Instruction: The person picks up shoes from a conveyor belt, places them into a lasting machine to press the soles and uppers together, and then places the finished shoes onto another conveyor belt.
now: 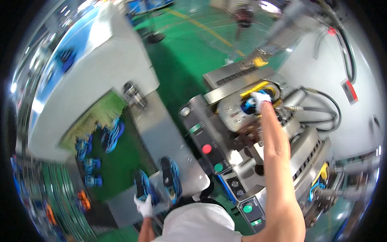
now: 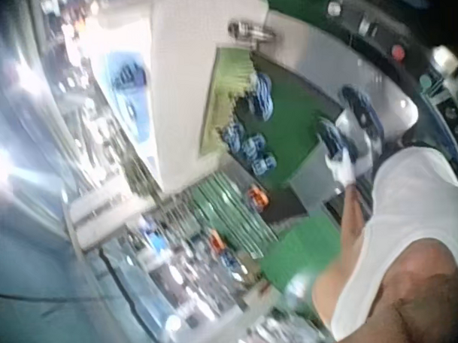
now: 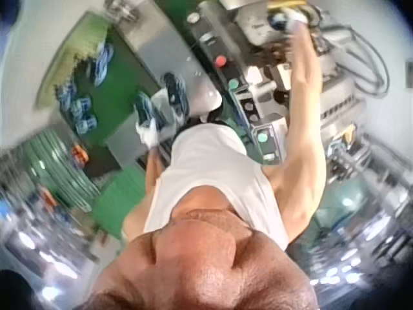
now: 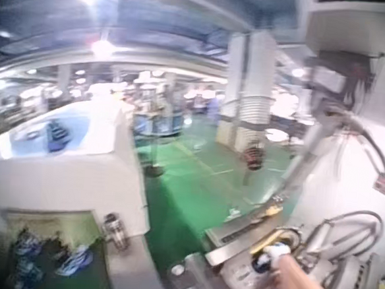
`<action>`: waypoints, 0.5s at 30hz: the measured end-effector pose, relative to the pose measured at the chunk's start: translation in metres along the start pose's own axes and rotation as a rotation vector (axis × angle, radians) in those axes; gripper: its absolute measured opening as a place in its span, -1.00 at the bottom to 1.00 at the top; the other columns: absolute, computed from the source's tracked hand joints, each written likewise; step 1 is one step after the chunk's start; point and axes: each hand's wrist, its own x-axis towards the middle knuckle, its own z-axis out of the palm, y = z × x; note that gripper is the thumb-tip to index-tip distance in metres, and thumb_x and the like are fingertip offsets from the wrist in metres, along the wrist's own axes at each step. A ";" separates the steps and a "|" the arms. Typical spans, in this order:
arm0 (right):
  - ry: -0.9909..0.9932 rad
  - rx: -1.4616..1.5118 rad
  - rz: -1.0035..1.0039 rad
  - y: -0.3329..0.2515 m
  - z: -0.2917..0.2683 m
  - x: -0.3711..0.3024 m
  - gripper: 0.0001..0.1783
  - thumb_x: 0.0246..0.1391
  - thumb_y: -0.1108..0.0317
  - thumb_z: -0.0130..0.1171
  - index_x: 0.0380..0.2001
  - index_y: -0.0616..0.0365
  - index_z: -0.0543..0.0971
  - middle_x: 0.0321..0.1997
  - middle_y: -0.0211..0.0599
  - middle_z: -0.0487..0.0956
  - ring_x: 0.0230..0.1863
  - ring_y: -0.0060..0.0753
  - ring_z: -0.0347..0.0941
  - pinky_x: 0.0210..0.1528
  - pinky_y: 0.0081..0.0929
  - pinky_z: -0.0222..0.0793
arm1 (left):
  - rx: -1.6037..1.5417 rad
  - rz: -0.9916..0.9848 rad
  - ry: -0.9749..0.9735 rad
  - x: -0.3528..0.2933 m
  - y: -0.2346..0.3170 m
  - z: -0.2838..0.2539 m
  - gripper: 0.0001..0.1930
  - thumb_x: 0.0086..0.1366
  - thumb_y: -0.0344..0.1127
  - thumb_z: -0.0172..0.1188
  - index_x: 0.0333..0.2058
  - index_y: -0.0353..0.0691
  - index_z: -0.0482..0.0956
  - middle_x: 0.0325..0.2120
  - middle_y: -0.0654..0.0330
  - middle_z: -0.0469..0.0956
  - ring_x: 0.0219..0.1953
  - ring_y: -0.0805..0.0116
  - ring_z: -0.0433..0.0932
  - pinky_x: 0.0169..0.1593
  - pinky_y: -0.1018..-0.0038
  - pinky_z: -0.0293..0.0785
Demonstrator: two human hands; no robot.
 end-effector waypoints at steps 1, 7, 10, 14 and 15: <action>-0.005 0.363 -0.067 0.025 -0.040 0.011 -0.65 0.12 0.15 0.39 -0.22 0.24 0.67 -0.29 -0.26 0.69 -0.24 -0.35 0.59 -0.18 -0.28 0.51 | 0.039 -0.012 -0.092 0.011 -0.003 0.022 -0.03 -0.01 -0.08 0.57 0.34 -0.24 0.28 0.02 -0.04 0.63 0.04 0.04 0.62 0.22 0.22 0.46; -0.059 0.204 -0.670 0.035 0.048 -0.339 -0.19 0.32 0.32 0.20 0.49 0.32 0.08 0.56 0.08 0.15 0.57 -0.14 0.08 0.51 -0.25 0.12 | 0.230 0.034 -0.191 0.024 0.005 -0.006 -0.04 -0.03 0.08 0.52 0.32 -0.13 0.30 0.02 -0.05 0.65 0.09 -0.04 0.61 0.26 0.17 0.42; 0.019 -0.888 -0.695 0.129 0.102 -0.384 0.10 0.10 0.09 0.35 0.51 0.35 -0.01 0.59 0.30 0.00 0.60 0.34 -0.13 0.59 0.10 -0.20 | 0.152 0.057 -0.353 0.034 0.020 -0.014 -0.15 0.01 -0.02 0.51 0.25 -0.17 0.38 -0.01 -0.03 0.67 0.05 -0.04 0.64 0.20 0.17 0.48; -0.007 -1.218 -0.754 0.164 0.139 -0.387 0.15 0.07 -0.13 0.29 0.50 0.36 0.03 0.56 0.35 0.05 0.59 0.39 -0.13 0.58 0.11 -0.22 | 0.086 0.152 -0.434 0.064 -0.008 -0.019 -0.21 0.03 -0.12 0.49 0.24 -0.19 0.41 -0.05 -0.02 0.69 -0.01 -0.01 0.67 0.13 0.17 0.53; -0.074 -0.994 -0.672 0.146 0.138 -0.409 0.16 0.05 -0.11 0.34 0.49 0.37 0.05 0.54 0.36 0.08 0.58 0.34 -0.07 0.58 0.01 -0.15 | 0.016 0.085 -0.506 0.067 -0.007 -0.026 -0.22 0.02 -0.11 0.50 0.22 -0.19 0.44 -0.05 -0.02 0.69 -0.01 0.00 0.67 0.13 0.17 0.54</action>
